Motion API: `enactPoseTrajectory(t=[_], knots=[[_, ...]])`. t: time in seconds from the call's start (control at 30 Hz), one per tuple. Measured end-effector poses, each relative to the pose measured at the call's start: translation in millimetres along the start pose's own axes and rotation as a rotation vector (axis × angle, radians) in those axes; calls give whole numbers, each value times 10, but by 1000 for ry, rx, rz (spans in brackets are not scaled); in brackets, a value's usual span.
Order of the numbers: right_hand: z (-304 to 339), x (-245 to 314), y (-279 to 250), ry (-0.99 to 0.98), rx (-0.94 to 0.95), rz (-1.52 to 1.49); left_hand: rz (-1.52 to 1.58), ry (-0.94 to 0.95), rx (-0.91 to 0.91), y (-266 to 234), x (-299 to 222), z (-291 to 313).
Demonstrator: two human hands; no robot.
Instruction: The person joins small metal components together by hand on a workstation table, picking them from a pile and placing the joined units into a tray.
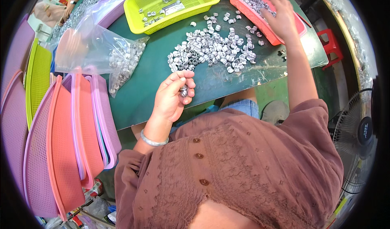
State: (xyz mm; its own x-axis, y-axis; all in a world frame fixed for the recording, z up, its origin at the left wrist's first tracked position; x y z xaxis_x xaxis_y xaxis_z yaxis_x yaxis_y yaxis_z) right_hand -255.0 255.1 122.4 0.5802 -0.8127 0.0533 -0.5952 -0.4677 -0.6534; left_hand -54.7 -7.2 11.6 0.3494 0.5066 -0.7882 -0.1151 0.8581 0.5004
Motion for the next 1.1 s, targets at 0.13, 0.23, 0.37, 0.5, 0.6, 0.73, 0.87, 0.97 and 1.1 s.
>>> enactPoseTrajectory(t=[0.13, 0.23, 0.37, 0.5, 0.6, 0.73, 0.87, 0.97, 1.1], knots=[[291, 805, 283, 18, 395, -496, 103, -19, 15, -5, 6, 0], [497, 1209, 444, -139, 579, -509, 133, -32, 30, 9, -15, -17], [531, 1263, 466, -143, 614, -494, 82, 27, 9, 4, -139, -30], [575, 1257, 491, -59, 560, -555, -86, 278, -90, 25, -569, -258], [621, 1216, 523, -38, 560, -540, -284, 557, -271, 74, -1088, -477], [528, 1263, 475, -12, 504, -593, -1053, 792, -602, -212, -1711, -1150], [532, 1259, 452, 71, 458, -679, -1475, 690, -618, -220, -1719, -1167], [521, 1238, 437, 138, 466, -765, -1487, 1025, -655, 19, -1604, -853], [522, 1292, 357, 257, 304, -1123, -809, 674, -292, 101, -980, -720]])
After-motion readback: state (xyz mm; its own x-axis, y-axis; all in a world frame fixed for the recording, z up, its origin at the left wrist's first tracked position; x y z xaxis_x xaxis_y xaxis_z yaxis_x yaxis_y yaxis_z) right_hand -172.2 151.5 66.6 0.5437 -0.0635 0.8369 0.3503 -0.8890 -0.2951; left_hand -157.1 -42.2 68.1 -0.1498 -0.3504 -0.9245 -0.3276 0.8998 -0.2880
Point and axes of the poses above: each hand's wrist, its own z-axis away from the middle knuckle, its own y-axis out of the palm, x = y × z, the point moved 6 cm from there along -z, towards the middle knuckle, and after that the axes turned 5 degrees about -z, right-handed, at the moved point
